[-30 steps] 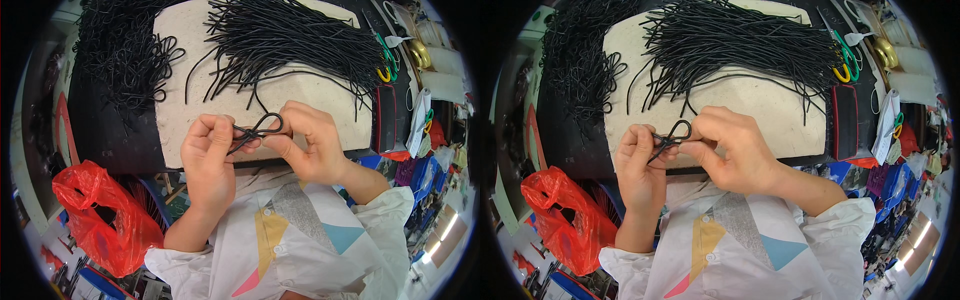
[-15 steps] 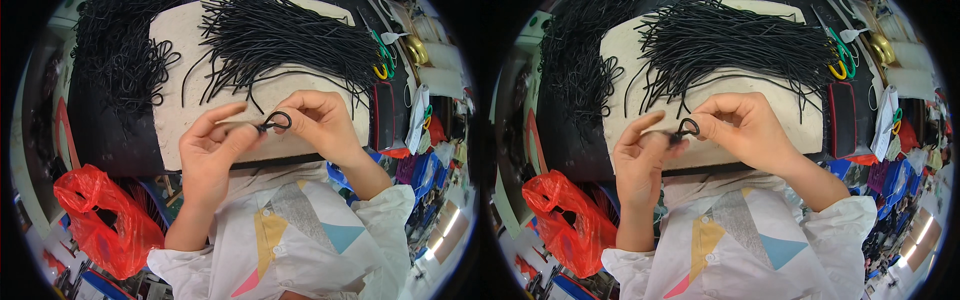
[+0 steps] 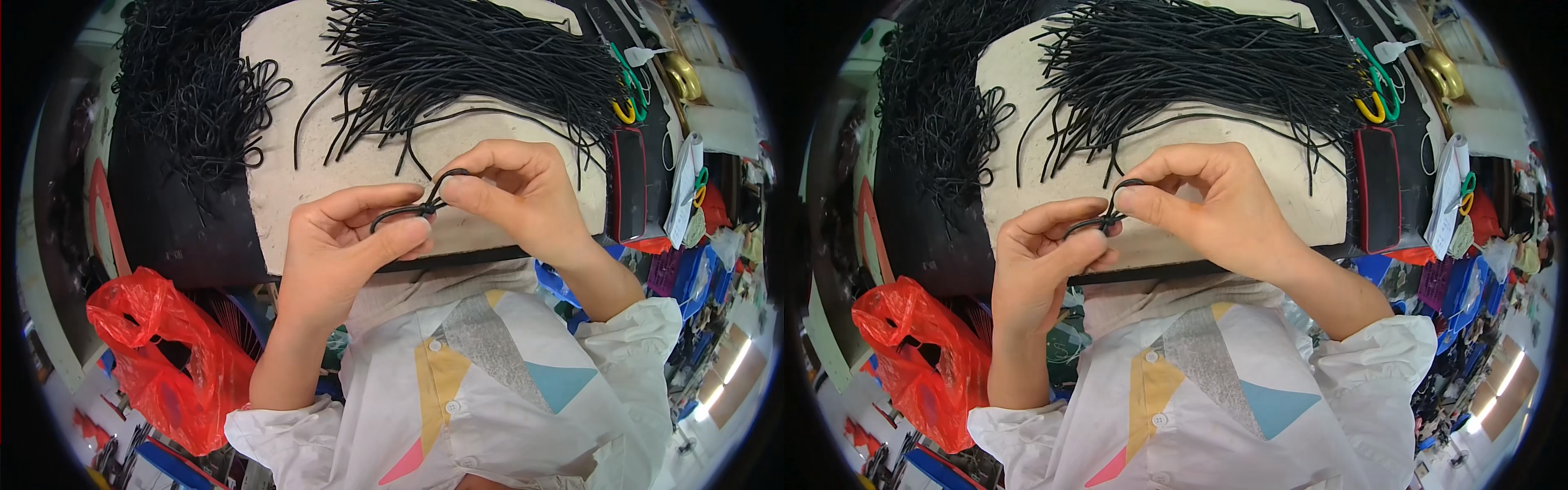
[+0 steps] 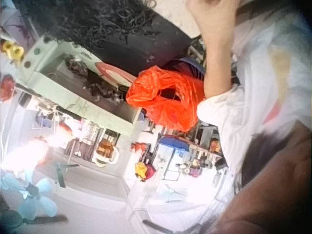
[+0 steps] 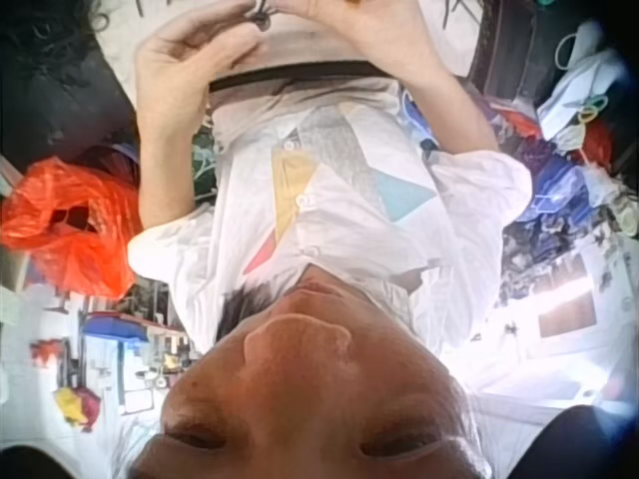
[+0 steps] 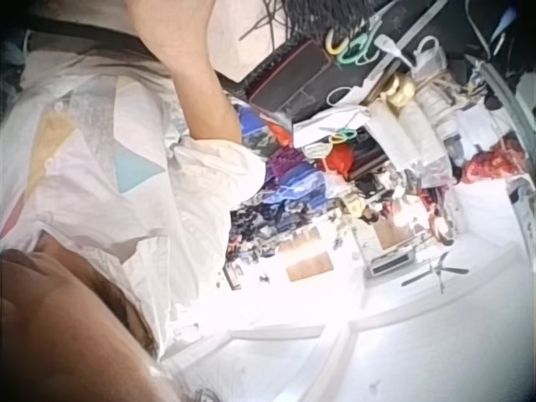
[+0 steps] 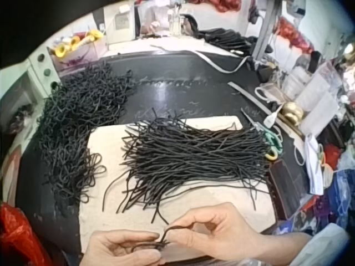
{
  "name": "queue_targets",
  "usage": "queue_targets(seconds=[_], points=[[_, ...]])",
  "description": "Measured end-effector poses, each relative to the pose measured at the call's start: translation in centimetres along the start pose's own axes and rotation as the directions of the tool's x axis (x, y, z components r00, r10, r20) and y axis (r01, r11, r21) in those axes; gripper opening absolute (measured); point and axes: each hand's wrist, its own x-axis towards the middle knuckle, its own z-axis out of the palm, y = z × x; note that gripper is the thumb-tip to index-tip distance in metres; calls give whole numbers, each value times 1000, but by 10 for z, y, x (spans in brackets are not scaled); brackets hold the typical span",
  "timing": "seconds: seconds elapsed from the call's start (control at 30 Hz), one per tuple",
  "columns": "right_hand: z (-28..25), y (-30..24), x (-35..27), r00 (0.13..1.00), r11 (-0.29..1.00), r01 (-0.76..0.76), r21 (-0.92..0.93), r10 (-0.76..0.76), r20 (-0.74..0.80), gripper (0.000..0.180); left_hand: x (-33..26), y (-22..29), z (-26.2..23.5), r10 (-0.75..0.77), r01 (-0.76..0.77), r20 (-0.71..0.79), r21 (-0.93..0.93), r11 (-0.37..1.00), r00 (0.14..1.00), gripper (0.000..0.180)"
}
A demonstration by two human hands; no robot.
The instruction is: Tying individual knots in black shoelaces or cords on a workbench.
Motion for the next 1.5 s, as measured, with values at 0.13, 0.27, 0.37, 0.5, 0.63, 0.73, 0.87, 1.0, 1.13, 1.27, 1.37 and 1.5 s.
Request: queue_targets(seconds=[0.13, 0.27, 0.37, 0.5, 0.63, 0.73, 0.87, 1.0, 1.13, 1.27, 1.37, 1.5], points=[[-5, 0, 3, 969, 908, -244, 341, 216, 119, 16, 0, 2, -3, 15, -19, 33, 123, 992, 999, 24], [-3, 1, -2, 997, 992, -41, 118, 33, 68, 15, 1, 3, -6, -50, 45, 41, 118, 992, 998, 20], [-1, 6, -3, 999, 999, 10, 34, -12, 42, 14, 2, 6, -4, -146, 144, 56, 33, 989, 988, 17], [3, 10, -4, 993, 989, 118, -91, -117, 20, 13, 4, 10, -3, -234, 226, 107, 82, 971, 966, 13], [6, 7, -8, 993, 991, 99, -92, -92, 77, 15, 5, 9, -5, -230, 191, 226, 181, 965, 947, 15], [4, 3, -9, 977, 992, -116, 46, 106, 184, 17, 5, 13, -5, -235, 163, 284, 256, 953, 930, 13], [5, -1, -10, 941, 958, -256, 126, 216, 262, 18, 5, 9, -7, -234, 155, 333, 248, 956, 913, 12], [6, -5, -12, 914, 935, -322, 151, 265, 307, 17, 2, 7, -9, -220, 144, 345, 234, 962, 912, 10], [6, 3, -6, 984, 1000, 20, 0, -20, 176, 11, 0, 20, -9, -160, 99, 178, 312, 945, 971, 9], [-27, 12, 29, 786, 348, 388, -854, -608, 110, 8, 27, 55, -60, 795, -394, 167, 914, 97, 584, 18], [-39, 22, 37, 778, 177, 302, -937, -614, 134, 9, 25, 62, -52, 859, -135, 247, 969, -209, 449, 19], [-19, 8, 37, 703, 60, 390, -919, -663, 255, 14, 31, 20, -22, 694, -481, 569, 803, -352, 442, 29]])
